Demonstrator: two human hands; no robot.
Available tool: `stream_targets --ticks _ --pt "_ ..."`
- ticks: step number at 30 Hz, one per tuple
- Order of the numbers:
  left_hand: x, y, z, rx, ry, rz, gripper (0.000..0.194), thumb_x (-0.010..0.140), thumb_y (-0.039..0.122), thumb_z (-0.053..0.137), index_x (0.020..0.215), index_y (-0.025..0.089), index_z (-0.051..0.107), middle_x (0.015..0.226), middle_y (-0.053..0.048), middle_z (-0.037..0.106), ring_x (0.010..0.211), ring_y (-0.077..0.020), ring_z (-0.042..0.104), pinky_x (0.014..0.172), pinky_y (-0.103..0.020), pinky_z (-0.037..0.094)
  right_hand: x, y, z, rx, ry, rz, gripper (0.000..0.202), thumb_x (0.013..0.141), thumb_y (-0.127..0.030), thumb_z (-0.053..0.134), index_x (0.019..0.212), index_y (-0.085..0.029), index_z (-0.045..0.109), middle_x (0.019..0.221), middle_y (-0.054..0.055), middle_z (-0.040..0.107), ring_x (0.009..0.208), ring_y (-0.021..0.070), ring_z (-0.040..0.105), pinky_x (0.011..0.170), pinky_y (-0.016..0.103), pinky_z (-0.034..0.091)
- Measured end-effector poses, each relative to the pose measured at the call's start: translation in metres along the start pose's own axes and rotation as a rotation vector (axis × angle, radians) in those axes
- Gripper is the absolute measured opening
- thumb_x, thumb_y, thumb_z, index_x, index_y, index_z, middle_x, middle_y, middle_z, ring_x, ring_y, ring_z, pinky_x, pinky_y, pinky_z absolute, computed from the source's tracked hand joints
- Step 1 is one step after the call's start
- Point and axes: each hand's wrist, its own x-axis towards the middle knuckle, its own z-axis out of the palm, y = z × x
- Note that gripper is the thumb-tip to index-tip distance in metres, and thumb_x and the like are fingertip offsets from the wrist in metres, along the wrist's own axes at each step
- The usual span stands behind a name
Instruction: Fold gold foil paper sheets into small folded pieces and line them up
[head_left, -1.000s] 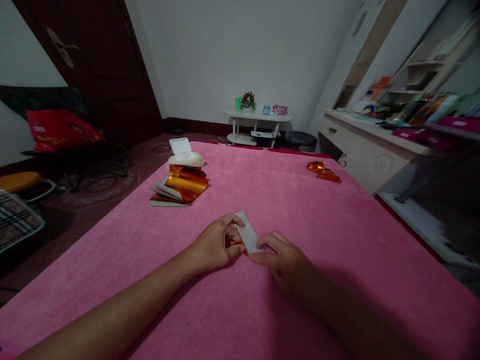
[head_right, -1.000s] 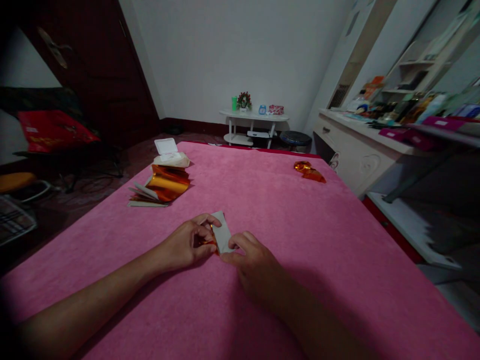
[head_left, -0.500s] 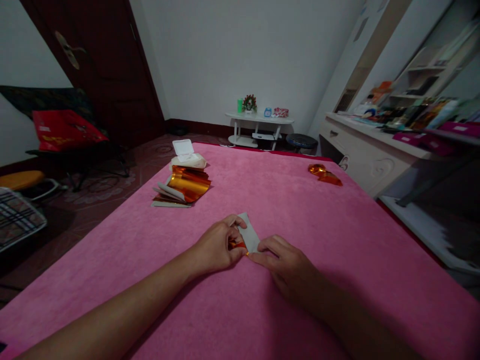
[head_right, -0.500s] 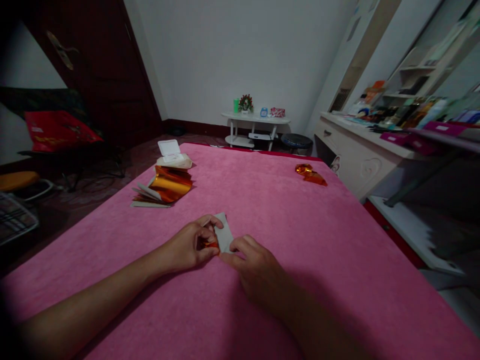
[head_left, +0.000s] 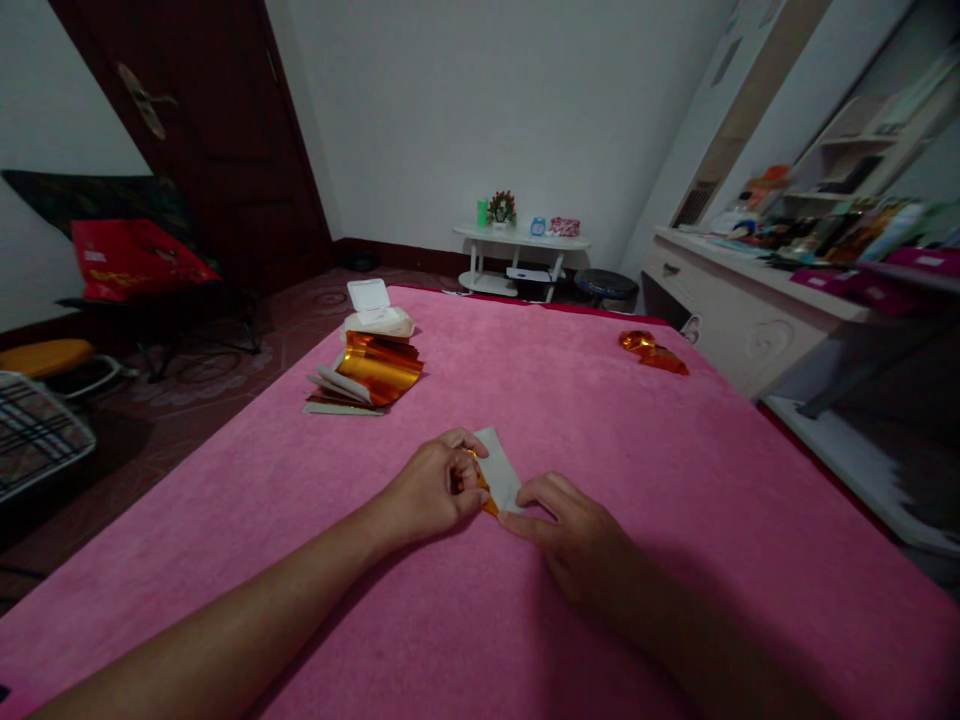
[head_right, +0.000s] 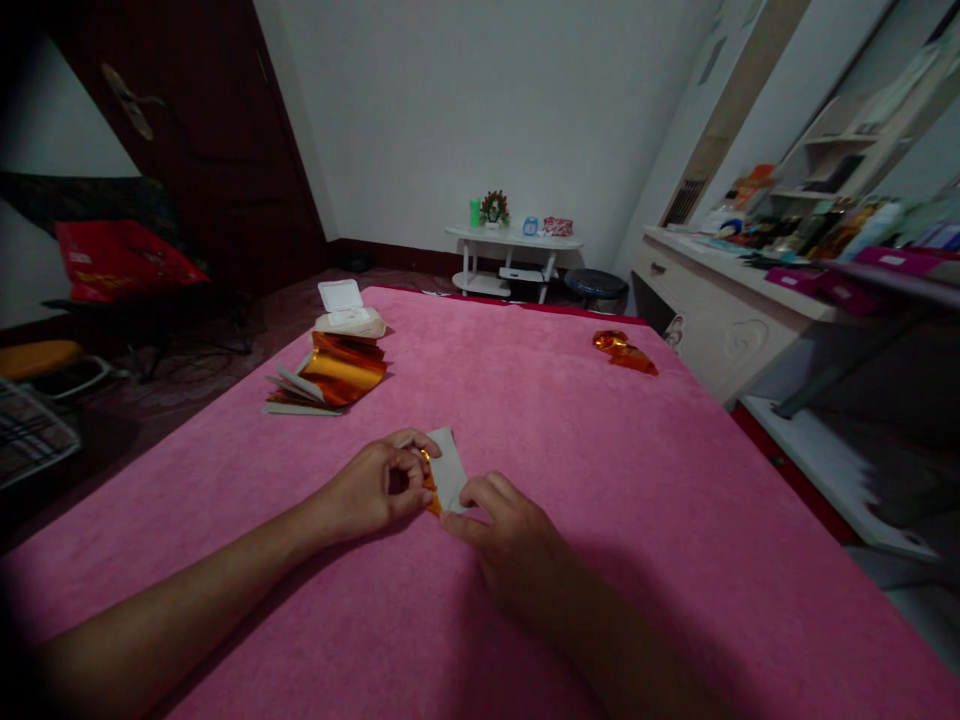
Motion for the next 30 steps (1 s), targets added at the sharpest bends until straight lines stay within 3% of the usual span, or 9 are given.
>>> stream_targets --ticks 16,26,30 --pt "0.0007 -0.0008 0.0023 0.086 0.112 -0.028 0.021 0.064 0.016 0.073 0.052 0.013 0.056 0.1 -0.009 0.056 0.091 -0.0172 0.056 0.068 -0.023 0.048 0.0019 -0.0027 0.0 -0.021 0.01 0.006 0.04 0.083 0.0 0.039 0.108 -0.022 0.061 0.093 0.007 0.054 0.084 0.0181 0.047 0.072 0.031 0.044" --pt "-0.0056 -0.0037 0.005 0.132 0.13 -0.002 0.014 0.068 0.014 0.07 0.056 0.015 0.062 0.11 -0.008 0.053 0.106 -0.0211 0.052 0.086 -0.03 0.047 -0.0001 -0.0028 0.0024 -0.05 -0.013 0.033 0.035 0.086 -0.004 0.044 0.111 -0.022 0.061 0.096 0.008 0.055 0.088 0.0188 0.048 0.073 0.031 0.044" --pt "-0.007 -0.002 0.0055 0.151 0.123 0.009 0.015 0.07 0.009 0.064 0.057 0.014 0.059 0.112 -0.008 0.051 0.105 -0.0207 0.053 0.085 -0.03 0.047 -0.0002 -0.0029 0.0019 -0.053 -0.012 0.034 0.036 0.085 -0.003 0.044 0.111 -0.021 0.061 0.097 0.008 0.055 0.089 0.0192 0.048 0.074 0.031 0.044"
